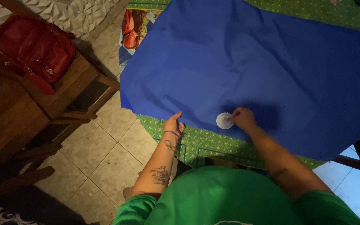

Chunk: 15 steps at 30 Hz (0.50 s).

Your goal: Pinning a blue fabric onto a green patterned base and then cutting it with scissors along a specific line.

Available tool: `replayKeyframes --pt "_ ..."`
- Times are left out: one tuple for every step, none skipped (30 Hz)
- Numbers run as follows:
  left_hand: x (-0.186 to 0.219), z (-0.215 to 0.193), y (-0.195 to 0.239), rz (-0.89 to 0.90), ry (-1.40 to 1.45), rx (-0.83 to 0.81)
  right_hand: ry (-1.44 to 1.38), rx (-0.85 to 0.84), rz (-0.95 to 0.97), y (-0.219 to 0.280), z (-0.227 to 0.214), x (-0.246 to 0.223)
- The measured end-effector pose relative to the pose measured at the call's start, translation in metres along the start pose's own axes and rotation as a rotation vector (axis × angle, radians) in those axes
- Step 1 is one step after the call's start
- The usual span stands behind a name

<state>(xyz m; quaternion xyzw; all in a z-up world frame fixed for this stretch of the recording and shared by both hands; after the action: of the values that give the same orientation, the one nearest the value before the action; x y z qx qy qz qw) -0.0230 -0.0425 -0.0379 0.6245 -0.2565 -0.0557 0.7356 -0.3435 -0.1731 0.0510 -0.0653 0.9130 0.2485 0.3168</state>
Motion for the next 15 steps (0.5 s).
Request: replayKeyframes --pt "-0.002 -0.001 0.004 0.001 0.003 -0.001 0.002 0.000 -0.002 -0.005 0.006 0.014" --pt "-0.002 -0.003 0.009 0.035 -0.126 0.042 -0.230 0.042 0.101 -0.011 0.012 0.032" --pt "-0.001 -0.005 0.013 0.070 -0.255 0.086 -0.463 0.082 0.204 -0.016 0.019 0.050" --pt "-0.009 -0.013 -0.009 0.071 -0.252 0.087 -0.462 0.080 0.202 -0.019 0.016 0.062" --pt "-0.011 -0.025 -0.030 0.195 -0.396 0.241 -0.505 0.090 0.210 -0.022 0.014 0.074" --pt "-0.013 -0.035 -0.049 0.320 -0.541 0.395 -0.547 0.101 0.219 -0.026 0.011 0.086" --pt "-0.013 -0.032 -0.037 0.320 -0.538 0.396 -0.547 0.099 0.217 -0.021 0.003 0.081" --pt "-0.017 -0.031 -0.026 0.271 -0.364 0.370 -0.477 0.119 0.203 -0.015 -0.008 0.076" --pt "-0.021 -0.030 -0.014 0.222 -0.191 0.343 -0.408 0.139 0.188 -0.009 -0.018 0.071" --pt "-0.015 -0.026 0.003 0.224 -0.188 0.343 -0.408 0.138 0.185 -0.012 -0.014 0.077" --pt "-0.009 -0.021 0.020 0.215 -0.223 0.289 -0.486 0.158 0.232 -0.014 -0.010 0.084" --pt "-0.003 -0.015 0.037 0.205 -0.258 0.234 -0.564 0.177 0.281 -0.016 -0.006 0.091" --pt "0.001 -0.008 0.042 0.206 -0.257 0.234 -0.564 0.176 0.279 -0.014 -0.008 0.087" --pt "0.004 0.000 0.047 0.202 -0.162 0.193 -0.660 0.208 0.324 -0.011 -0.008 0.084" --pt "0.007 0.009 0.052 0.197 -0.068 0.152 -0.756 0.239 0.370 -0.008 -0.008 0.082"
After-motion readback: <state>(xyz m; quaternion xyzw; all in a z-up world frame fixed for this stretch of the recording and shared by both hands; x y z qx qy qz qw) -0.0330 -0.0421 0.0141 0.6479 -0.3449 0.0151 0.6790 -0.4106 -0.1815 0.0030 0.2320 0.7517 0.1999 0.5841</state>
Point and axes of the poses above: each hand's wrist, its own y-axis away from the middle knuckle, its own z-axis out of the palm, x = y × z, the point moved 4 cm from there along -y, towards the middle knuckle, and after that the axes turned 10 degrees about -z, right-handed, at the moved point
